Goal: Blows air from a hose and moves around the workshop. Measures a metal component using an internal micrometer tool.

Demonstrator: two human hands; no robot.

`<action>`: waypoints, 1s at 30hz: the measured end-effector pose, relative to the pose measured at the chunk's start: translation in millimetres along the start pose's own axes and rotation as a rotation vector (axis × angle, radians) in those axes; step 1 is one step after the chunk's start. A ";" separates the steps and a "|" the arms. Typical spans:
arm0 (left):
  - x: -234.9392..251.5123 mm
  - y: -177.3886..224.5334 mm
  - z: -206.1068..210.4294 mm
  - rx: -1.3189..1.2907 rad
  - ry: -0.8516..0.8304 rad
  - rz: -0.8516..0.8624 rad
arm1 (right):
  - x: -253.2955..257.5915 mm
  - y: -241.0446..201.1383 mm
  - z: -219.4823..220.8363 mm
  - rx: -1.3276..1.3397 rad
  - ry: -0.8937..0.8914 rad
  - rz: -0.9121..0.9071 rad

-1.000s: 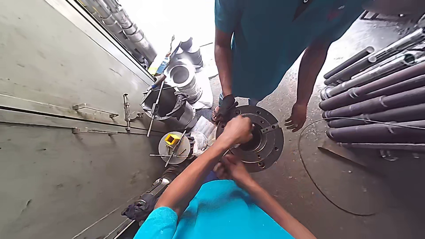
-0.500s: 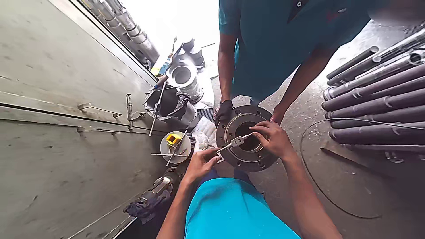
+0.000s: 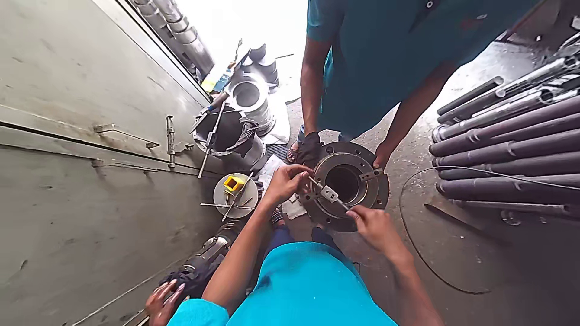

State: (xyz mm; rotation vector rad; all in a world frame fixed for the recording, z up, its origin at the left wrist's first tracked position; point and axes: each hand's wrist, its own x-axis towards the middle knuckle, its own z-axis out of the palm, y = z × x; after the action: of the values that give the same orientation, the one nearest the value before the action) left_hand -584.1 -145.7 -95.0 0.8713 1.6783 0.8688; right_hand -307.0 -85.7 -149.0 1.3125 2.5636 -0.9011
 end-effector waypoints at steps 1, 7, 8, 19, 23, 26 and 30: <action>11.2 -56.5 6.1 -0.046 0.071 0.183 | 12.0 10.4 -12.0 0.004 -0.008 -0.020; -41.7 -121.4 70.8 -0.287 0.323 0.293 | 91.0 20.5 -42.2 -0.009 0.203 -0.275; -49.1 -118.8 78.5 -0.328 0.347 0.271 | 96.8 19.3 -43.6 -0.019 0.202 -0.321; 97.0 -18.2 37.2 0.073 -0.150 0.172 | 13.9 -30.9 25.0 0.869 -0.555 0.019; 122.0 18.6 69.2 0.444 -0.599 0.349 | 25.7 -116.5 75.0 1.376 -0.185 0.249; 112.4 29.4 78.2 0.653 -0.649 0.387 | 39.0 -139.8 70.9 1.447 -0.140 0.361; 60.8 -12.0 35.1 0.407 -0.241 0.475 | 20.8 -67.3 38.3 0.883 -0.283 -0.093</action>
State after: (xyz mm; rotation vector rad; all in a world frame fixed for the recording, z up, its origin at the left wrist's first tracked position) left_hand -565.7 -94.0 -140.4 1.6336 1.4769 0.6984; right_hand -377.7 -122.6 -157.4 1.0725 2.0514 -2.2037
